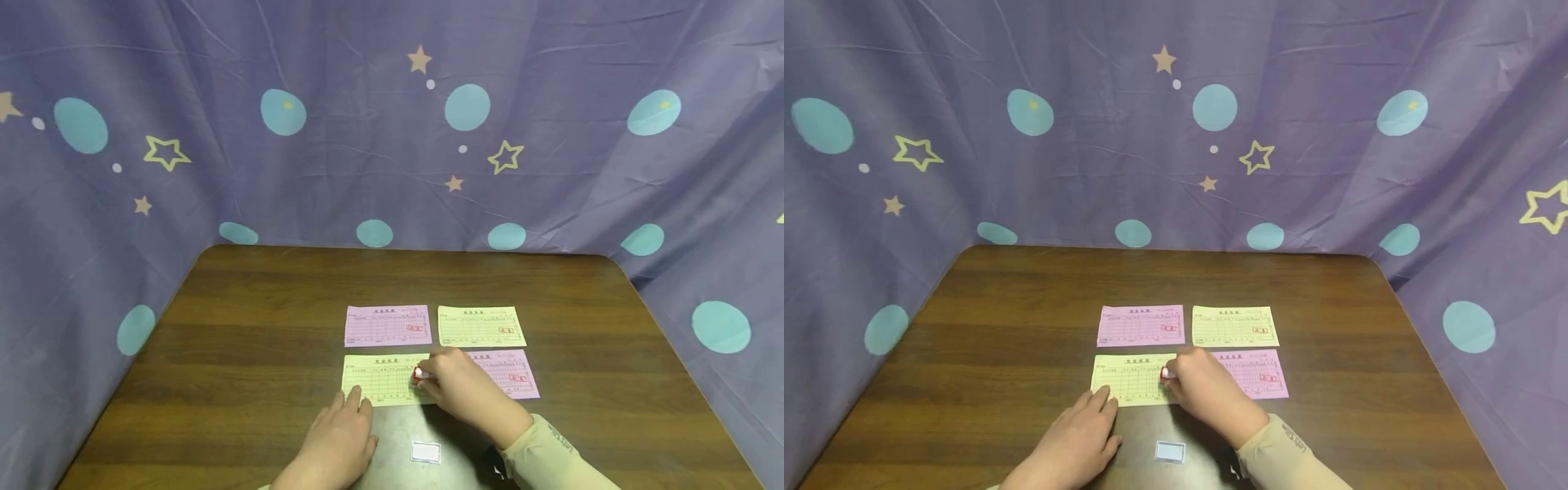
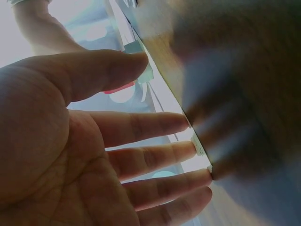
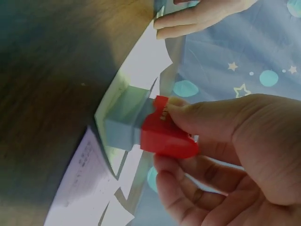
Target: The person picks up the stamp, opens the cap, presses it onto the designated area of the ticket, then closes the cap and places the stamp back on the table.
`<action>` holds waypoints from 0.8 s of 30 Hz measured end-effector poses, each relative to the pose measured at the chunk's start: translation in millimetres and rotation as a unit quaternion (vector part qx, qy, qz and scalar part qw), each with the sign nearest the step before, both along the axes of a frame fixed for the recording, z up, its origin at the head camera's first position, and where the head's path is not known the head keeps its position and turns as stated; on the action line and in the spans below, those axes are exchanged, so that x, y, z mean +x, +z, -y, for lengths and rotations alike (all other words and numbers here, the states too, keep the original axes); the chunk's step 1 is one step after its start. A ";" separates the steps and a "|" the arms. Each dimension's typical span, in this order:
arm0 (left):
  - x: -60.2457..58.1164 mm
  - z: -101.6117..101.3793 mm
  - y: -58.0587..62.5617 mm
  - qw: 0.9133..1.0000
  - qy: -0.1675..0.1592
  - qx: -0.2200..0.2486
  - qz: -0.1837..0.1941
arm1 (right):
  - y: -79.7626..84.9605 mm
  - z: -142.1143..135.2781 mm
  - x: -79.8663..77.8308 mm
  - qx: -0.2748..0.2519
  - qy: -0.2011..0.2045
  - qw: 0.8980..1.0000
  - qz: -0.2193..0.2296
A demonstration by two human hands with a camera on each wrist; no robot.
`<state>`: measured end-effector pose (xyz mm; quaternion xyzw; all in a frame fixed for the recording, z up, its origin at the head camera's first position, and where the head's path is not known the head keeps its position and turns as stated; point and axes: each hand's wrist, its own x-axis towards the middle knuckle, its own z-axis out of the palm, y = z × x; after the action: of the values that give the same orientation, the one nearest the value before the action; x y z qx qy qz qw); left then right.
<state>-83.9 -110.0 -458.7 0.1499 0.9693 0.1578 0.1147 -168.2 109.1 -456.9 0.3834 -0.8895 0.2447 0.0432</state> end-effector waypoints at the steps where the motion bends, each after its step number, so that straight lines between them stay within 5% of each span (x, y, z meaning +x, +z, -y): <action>1: 0.1 0.4 -0.4 1.000 0.001 -0.001 0.000 | -0.6 -1.0 -0.1 -0.009 0.004 1.000 0.002; 9: 1.2 2.9 -3.3 0.999 -0.014 -0.013 -0.035 | 5.1 -29.6 4.5 -0.109 -0.028 0.994 -0.006; 19: -0.8 4.3 2.9 0.999 -0.009 -0.016 -0.026 | 7.8 -76.8 14.5 -0.137 -0.039 0.989 -0.045; 24: 0.2 -3.4 4.0 0.995 -0.060 -0.028 -0.080 | 6.9 -86.7 18.0 -0.145 -0.038 0.987 -0.058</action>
<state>-83.7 -106.6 -454.7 0.2164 0.9686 0.1111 0.0504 -150.2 195.8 -450.0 0.3524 -0.8546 0.3464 0.1595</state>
